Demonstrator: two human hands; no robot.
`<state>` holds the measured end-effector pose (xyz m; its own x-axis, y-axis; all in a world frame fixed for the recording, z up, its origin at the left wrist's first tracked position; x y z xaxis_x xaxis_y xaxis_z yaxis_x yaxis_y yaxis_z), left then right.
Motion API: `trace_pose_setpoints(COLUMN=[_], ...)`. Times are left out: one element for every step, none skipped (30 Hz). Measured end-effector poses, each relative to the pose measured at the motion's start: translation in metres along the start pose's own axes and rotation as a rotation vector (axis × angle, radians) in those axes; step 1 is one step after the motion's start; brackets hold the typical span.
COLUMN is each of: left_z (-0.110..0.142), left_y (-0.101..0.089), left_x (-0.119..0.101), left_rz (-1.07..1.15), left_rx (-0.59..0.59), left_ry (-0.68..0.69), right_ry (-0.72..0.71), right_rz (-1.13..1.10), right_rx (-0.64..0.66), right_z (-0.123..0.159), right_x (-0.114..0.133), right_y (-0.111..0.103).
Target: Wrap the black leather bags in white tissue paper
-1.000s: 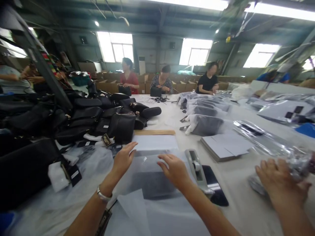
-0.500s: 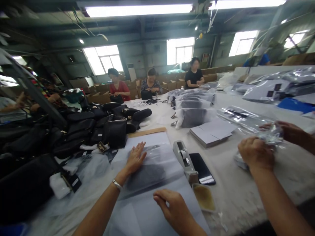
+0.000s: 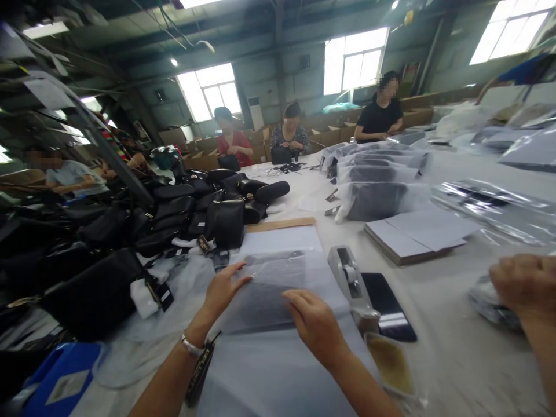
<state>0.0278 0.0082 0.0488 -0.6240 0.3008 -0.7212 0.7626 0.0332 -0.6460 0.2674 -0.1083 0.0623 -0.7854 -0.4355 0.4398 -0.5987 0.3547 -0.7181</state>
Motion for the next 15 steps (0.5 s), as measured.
trace_pose_setpoints(left_z=[0.001,0.001,0.0,-0.002,-0.003,-0.004,-0.005,-0.005,-0.005,-0.005,-0.004,-0.005,-0.005,-0.005,-0.006], left_y=[0.0,0.0,-0.001,-0.001,-0.002,-0.003,-0.003,-0.003,-0.004,-0.004,-0.005,-0.005,-0.006,-0.007,-0.007], left_x=[0.002,0.003,0.003,0.003,0.001,-0.002,-0.005,-0.009,-0.012,-0.015,-0.016,-0.017,-0.017,-0.016,-0.015], left_rz=[-0.027,-0.041,-0.037,-0.027,-0.015,-0.004,0.004,0.008,0.009,0.009,0.01,0.014,0.02,0.028,0.037], left_rx=[0.024,0.043,0.058,0.07,0.079,0.089,0.101,0.111,0.115,0.113,0.107,0.097,0.084,0.071,0.063], left_ry=[-0.028,-0.048,-0.057,-0.054,-0.043,-0.021,0.009,0.044,0.079,0.11,0.135,0.154,0.167,0.178,0.19], right_ry=[-0.021,-0.041,-0.057,-0.072,-0.082,-0.09,-0.096,-0.099,-0.098,-0.098,-0.098,-0.102,-0.107,-0.112,-0.116], right_rz=[0.007,0.017,0.03,0.047,0.067,0.09,0.113,0.135,0.154,0.169,0.178,0.182,0.18,0.174,0.166], right_rx=[0.009,0.02,0.029,0.037,0.045,0.056,0.069,0.083,0.097,0.111,0.122,0.131,0.138,0.143,0.147], right_z=[-0.01,-0.02,-0.029,-0.038,-0.047,-0.054,-0.061,-0.067,-0.072,-0.076,-0.079,-0.082,-0.084,-0.085,-0.087], right_x=[0.0,-0.001,-0.002,-0.003,-0.004,-0.005,-0.005,-0.006,-0.007,-0.007,-0.008,-0.008,-0.007,-0.007,-0.006], right_y=[0.004,0.009,0.015,0.021,0.027,0.033,0.039,0.045,0.051,0.056,0.06,0.063,0.065,0.066,0.067])
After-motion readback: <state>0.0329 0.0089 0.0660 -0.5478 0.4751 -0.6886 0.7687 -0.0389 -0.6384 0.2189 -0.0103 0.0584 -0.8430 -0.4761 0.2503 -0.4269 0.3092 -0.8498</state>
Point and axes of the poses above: each hand's wrist, its own z-axis away from the middle knuckle, its own y-axis out of the palm, x = y × z, the point moved 7 cm from there along -z, towards the middle knuckle, and after that the axes turned 11 degrees about z, right-handed, at the moved point
